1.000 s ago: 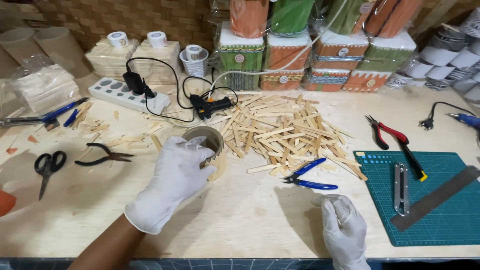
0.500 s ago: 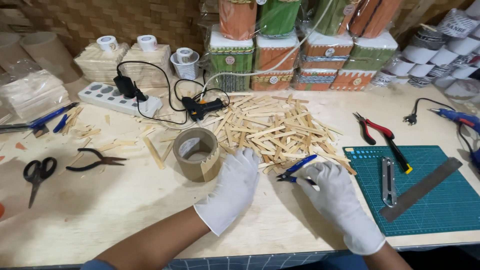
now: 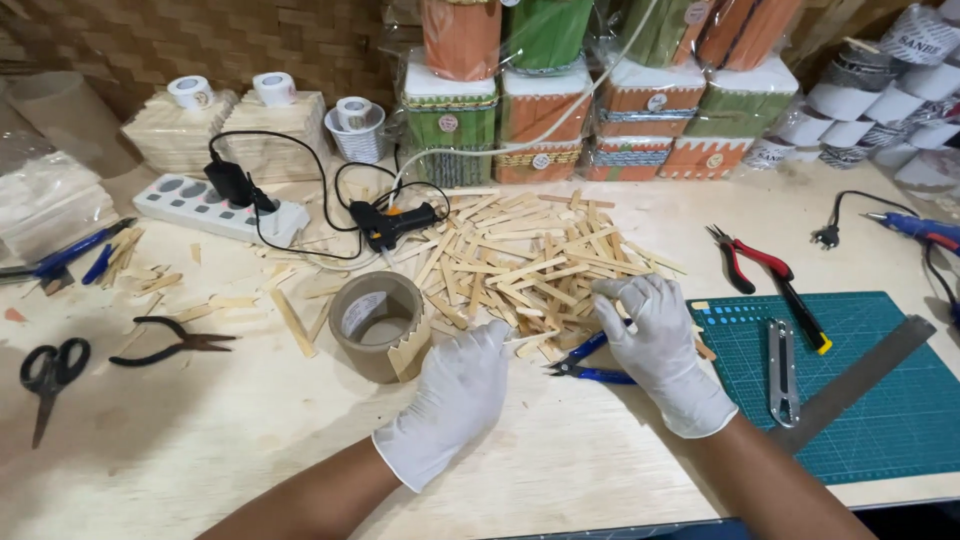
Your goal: The person cuts wooden sticks with pliers, applies hot glue, and attaches them to a cardboard tube to form a decorative pattern. The person repeats this process, building up rows of sticks around the tube.
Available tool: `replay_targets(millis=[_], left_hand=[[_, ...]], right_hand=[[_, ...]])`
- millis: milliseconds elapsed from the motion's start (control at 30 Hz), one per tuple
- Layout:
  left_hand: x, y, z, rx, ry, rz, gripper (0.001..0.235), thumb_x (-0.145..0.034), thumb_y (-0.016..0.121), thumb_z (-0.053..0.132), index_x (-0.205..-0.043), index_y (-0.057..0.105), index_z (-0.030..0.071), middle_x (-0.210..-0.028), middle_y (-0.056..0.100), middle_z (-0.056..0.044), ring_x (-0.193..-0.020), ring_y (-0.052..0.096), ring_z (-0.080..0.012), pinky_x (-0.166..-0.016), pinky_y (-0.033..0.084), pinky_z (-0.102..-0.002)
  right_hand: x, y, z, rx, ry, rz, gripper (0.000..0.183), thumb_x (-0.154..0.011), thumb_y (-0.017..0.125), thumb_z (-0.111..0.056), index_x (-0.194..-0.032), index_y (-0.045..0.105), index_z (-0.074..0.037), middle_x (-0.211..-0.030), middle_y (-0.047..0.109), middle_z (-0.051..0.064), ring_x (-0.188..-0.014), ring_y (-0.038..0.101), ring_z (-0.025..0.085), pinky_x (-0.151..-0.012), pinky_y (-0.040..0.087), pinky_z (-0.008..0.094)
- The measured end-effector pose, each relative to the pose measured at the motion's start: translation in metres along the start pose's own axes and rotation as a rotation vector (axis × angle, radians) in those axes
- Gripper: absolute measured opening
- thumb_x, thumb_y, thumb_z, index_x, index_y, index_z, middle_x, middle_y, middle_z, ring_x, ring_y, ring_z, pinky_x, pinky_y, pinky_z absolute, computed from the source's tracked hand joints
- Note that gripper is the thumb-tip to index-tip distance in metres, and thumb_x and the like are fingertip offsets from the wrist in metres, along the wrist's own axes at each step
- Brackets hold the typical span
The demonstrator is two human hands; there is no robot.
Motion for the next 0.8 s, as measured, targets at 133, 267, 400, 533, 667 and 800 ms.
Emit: replay_targets(millis=[133,267,400,533,667,800], left_hand=[[-0.003,0.010,-0.011,0.873,-0.184,-0.115,0.010,-0.101,0.047,0.016,-0.091,0.047,0.017,-0.068,0.054,-0.003,-0.055,0.051,-0.0197,-0.050,0.039,-0.037],[0.003,0.019,-0.012,1.188,-0.203,-0.015,0.005,-0.097,0.045,0.014,-0.097,0.050,0.014,-0.074,0.061,-0.007,-0.063,0.058,-0.0309,-0.058,0.042,-0.043],[0.007,0.013,-0.018,1.297,-0.247,0.015,0.017,-0.096,0.046,0.013,-0.109,0.056,0.012,-0.086,0.066,-0.011,-0.073,0.064,-0.0331,-0.066,0.045,-0.043],[0.007,0.011,-0.019,1.351,-0.277,0.052,0.013,-0.096,0.048,0.011,-0.103,0.058,0.012,-0.082,0.063,-0.007,-0.070,0.061,-0.0266,-0.065,0.045,-0.038],[0.005,0.016,-0.019,1.336,-0.429,-0.166,0.010,-0.095,0.061,0.022,-0.104,0.062,0.018,-0.057,0.054,0.003,-0.047,0.047,-0.0147,-0.049,0.038,-0.034],[0.006,0.018,-0.025,1.591,-0.676,-0.233,0.021,-0.090,0.064,0.015,-0.111,0.066,0.017,-0.080,0.075,-0.005,-0.070,0.073,-0.0186,-0.066,0.058,-0.033]], right_hand=[[-0.007,-0.013,-0.033,-0.187,-0.063,-0.043,0.022,-0.102,0.061,-0.030,-0.114,0.070,-0.014,-0.102,0.068,0.002,-0.089,0.059,0.024,-0.084,0.043,0.038],[-0.011,-0.019,-0.054,-0.219,-0.100,-0.087,0.040,-0.090,0.074,-0.039,-0.125,0.066,-0.021,-0.119,0.069,-0.001,-0.102,0.061,0.022,-0.092,0.040,0.041],[0.001,-0.009,-0.041,-0.227,-0.036,-0.080,0.052,-0.086,0.080,-0.037,-0.132,0.065,-0.016,-0.102,0.065,0.004,-0.096,0.059,0.024,-0.094,0.042,0.040],[0.004,-0.008,-0.030,-0.430,0.044,-0.036,0.018,-0.089,0.081,-0.020,-0.102,0.069,-0.013,-0.098,0.073,-0.002,-0.086,0.060,0.020,-0.091,0.043,0.036],[0.009,-0.002,-0.019,-0.665,0.383,-0.162,0.007,-0.093,0.073,-0.022,-0.087,0.072,-0.017,-0.086,0.073,-0.005,-0.083,0.057,0.015,-0.089,0.042,0.033],[0.026,0.019,0.012,-0.729,0.857,-0.210,0.004,-0.088,0.080,-0.013,-0.084,0.078,-0.015,-0.081,0.070,0.004,-0.084,0.065,0.018,-0.089,0.054,0.038]])
Point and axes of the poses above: each hand's wrist, its own x-axis away from the middle knuckle, its own y-axis out of the palm, z = x × y, the point moved 7 cm from there along -x, towards the middle knuckle
